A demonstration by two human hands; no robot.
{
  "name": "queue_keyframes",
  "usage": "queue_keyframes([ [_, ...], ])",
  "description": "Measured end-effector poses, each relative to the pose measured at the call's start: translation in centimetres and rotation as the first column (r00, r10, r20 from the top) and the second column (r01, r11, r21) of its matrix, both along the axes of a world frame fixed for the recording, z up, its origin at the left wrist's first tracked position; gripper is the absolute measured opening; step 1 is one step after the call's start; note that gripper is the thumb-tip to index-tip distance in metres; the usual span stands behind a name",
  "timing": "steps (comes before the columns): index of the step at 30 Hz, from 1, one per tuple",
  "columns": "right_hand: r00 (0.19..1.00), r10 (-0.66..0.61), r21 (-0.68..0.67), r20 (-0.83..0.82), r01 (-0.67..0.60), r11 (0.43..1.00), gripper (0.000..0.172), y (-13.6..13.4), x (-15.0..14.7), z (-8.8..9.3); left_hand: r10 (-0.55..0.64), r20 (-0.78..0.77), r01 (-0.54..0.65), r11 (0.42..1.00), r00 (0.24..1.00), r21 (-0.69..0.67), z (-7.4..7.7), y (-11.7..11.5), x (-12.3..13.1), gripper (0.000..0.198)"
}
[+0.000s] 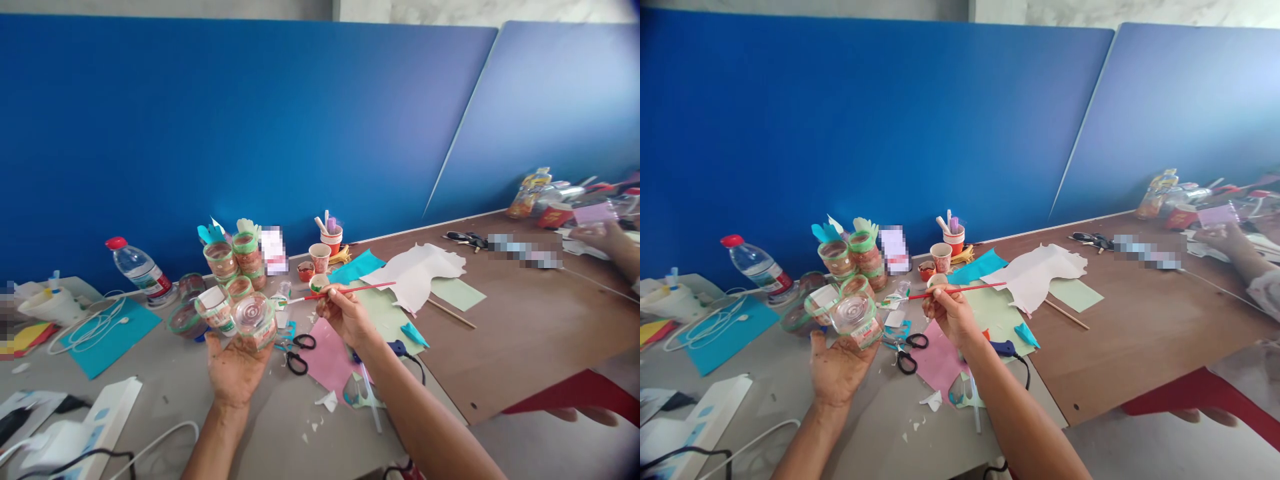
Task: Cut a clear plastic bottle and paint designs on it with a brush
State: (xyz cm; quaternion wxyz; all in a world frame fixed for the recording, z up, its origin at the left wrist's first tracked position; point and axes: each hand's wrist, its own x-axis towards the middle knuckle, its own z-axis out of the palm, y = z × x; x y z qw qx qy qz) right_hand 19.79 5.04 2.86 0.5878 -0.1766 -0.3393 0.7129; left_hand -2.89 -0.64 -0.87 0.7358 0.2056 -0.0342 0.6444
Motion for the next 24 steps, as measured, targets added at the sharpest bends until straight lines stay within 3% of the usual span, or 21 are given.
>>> queue_keyframes([
  [6, 0.998, 0.063, 0.019, 0.008, -0.063, 0.998, 0.021, -0.16, -0.26, 0.02, -0.021, -0.001, 0.021, 0.999, 1.000, 0.027, 0.20, -0.04, 0.00, 0.063],
  [11, 0.999, 0.021, 0.044, -0.032, -0.019, 0.999, 0.020, -0.26, -0.09, -0.03, -0.049, 0.075, 0.046, 0.998, 0.996, 0.035, 0.35, 0.03, 0.09, 0.065],
  [16, 0.998, 0.036, 0.086, 0.046, -0.039, 0.996, 0.020, -0.11, -0.33, -0.59, -0.051, 0.049, 0.051, 0.999, 0.997, 0.000, 0.36, -0.04, 0.03, 0.071],
  [21, 0.997, -0.051, 0.104, 0.053, 0.045, 0.994, 0.016, 0.22, 0.03, -0.53, -0.017, 0.063, 0.019, 0.999, 0.998, -0.027, 0.60, -0.15, 0.17, 0.066],
  [24, 0.999, -0.013, 0.110, 0.051, 0.008, 0.994, 0.018, 0.17, 0.23, -0.27, -0.023, 0.062, 0.025, 0.999, 0.998, -0.031, 0.49, -0.10, 0.15, 0.065],
])
